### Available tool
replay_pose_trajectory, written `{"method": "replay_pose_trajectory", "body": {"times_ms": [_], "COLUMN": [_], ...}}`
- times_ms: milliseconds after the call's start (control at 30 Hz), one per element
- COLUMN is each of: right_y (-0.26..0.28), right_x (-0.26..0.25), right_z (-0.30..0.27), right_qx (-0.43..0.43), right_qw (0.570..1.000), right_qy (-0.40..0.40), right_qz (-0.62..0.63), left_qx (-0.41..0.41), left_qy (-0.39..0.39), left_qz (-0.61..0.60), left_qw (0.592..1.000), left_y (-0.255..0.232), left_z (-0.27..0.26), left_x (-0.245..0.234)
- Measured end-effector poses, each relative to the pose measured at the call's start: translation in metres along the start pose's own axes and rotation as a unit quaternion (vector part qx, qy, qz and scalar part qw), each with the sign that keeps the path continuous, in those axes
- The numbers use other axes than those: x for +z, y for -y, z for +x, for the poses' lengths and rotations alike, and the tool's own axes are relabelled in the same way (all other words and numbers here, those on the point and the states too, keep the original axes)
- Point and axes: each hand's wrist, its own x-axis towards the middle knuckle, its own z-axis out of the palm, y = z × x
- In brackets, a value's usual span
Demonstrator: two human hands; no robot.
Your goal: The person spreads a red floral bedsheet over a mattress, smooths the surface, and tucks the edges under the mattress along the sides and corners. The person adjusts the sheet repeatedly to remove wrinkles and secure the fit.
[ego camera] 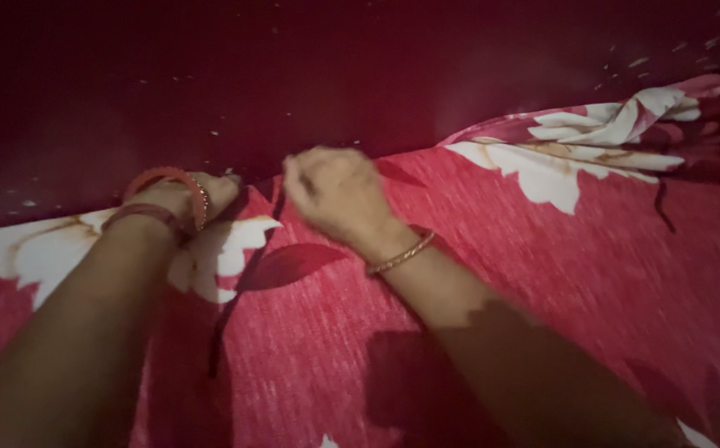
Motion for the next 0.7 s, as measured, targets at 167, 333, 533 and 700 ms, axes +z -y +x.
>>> {"method": "replay_pose_trajectory", "body": {"times_ms": [167, 333, 533, 700], "right_y": [0.025, 0.036, 0.054, 0.055], "right_x": [0.016, 0.025, 0.025, 0.029], "right_z": [0.031, 0.049, 0.067, 0.066], "right_qx": [0.165, 0.157, 0.216, 0.229], "right_qw": [0.956, 0.934, 0.891, 0.883], "right_qy": [0.241, 0.317, 0.388, 0.399], "right_qz": [0.041, -0.046, -0.097, -0.088], "left_qx": [0.024, 0.197, 0.203, 0.288], "left_qy": [-0.023, -0.19, -0.322, -0.378], "left_qz": [0.085, 0.224, 0.054, 0.025], "left_qw": [0.996, 0.935, 0.923, 0.88], "left_y": [0.007, 0.028, 0.033, 0.051], "left_z": [0.018, 0.01, -0.012, -0.02], "left_x": [0.005, 0.025, 0.042, 0.047]}}
